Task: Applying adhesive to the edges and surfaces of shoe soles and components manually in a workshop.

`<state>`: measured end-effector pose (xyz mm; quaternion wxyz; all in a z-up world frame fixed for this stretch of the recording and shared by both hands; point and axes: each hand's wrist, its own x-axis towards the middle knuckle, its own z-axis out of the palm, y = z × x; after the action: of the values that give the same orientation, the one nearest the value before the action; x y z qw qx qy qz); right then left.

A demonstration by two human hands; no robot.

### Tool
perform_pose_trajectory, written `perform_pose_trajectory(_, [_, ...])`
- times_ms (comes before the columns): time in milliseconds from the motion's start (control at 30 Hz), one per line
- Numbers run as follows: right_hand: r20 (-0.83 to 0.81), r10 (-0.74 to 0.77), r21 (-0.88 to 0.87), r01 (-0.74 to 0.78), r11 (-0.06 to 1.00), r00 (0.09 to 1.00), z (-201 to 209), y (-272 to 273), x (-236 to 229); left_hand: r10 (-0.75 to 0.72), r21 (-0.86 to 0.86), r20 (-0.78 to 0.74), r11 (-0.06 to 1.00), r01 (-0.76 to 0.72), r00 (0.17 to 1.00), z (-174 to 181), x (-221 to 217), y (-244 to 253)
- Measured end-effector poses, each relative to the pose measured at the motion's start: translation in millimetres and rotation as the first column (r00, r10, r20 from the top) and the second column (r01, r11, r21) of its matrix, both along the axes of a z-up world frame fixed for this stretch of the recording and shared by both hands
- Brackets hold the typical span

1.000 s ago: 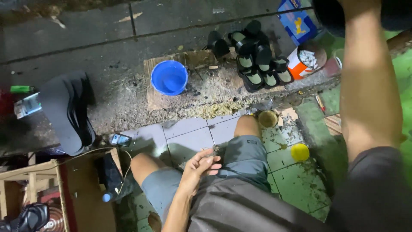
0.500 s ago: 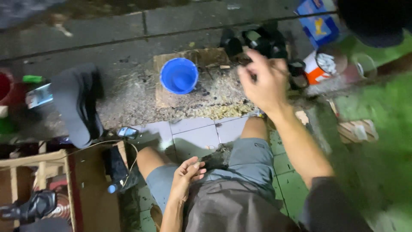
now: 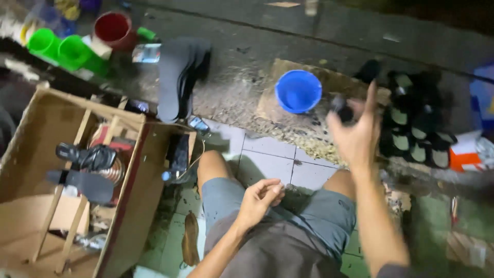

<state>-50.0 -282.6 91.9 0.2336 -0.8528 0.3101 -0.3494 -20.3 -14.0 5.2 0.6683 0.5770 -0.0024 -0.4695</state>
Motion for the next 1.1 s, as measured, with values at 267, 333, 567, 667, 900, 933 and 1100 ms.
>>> perform_pose_trajectory(267, [0.046, 0.311, -0.088, -0.306, 0.948, 0.949, -69.1, 137.5, -22.3, 0.188, -0.167, 0.185, 0.973, -0.158, 0.964, -9.3, 9.4, -8.0])
perform_pose_trajectory(333, [0.018, 0.348, -0.149, -0.342, 0.928, 0.937, -63.6, 139.3, -20.8, 0.217, -0.182, 0.097, 0.963, -0.197, 0.971, -14.9, 14.1, -5.7])
perform_pose_trajectory(567, [0.027, 0.566, 0.091, -0.565, 0.820, 0.824, -58.2, 62.0, 3.1, 0.358, -0.146, -0.198, 0.910, -0.389, 0.912, -0.9, 14.9, 8.4])
perform_pose_trajectory(667, [-0.126, 0.441, -0.088, -0.453, 0.887, 0.888, -33.3, 18.5, 35.3, 0.329, -0.156, -0.191, 0.920, -0.360, 0.925, 0.1, 18.7, 19.9])
perform_pose_trajectory(900, [-0.560, 0.317, 0.208, -0.241, 0.948, 0.766, -7.9, -9.6, 79.0, 0.266, -0.145, -0.148, 0.947, -0.286, 0.953, -27.8, 29.0, 32.9])
perform_pose_trajectory(933, [-0.563, 0.319, 0.211, -0.240, 0.948, 0.763, -11.3, -9.7, 76.3, 0.266, -0.141, -0.152, 0.947, -0.287, 0.952, -43.0, 23.5, 41.2])
perform_pose_trajectory(1100, [-0.032, 0.453, 0.397, -0.405, 0.824, 0.891, -29.0, -20.7, 70.6, 0.177, -0.039, 0.274, 0.984, -0.173, 0.945, -2.9, 43.8, 28.4])
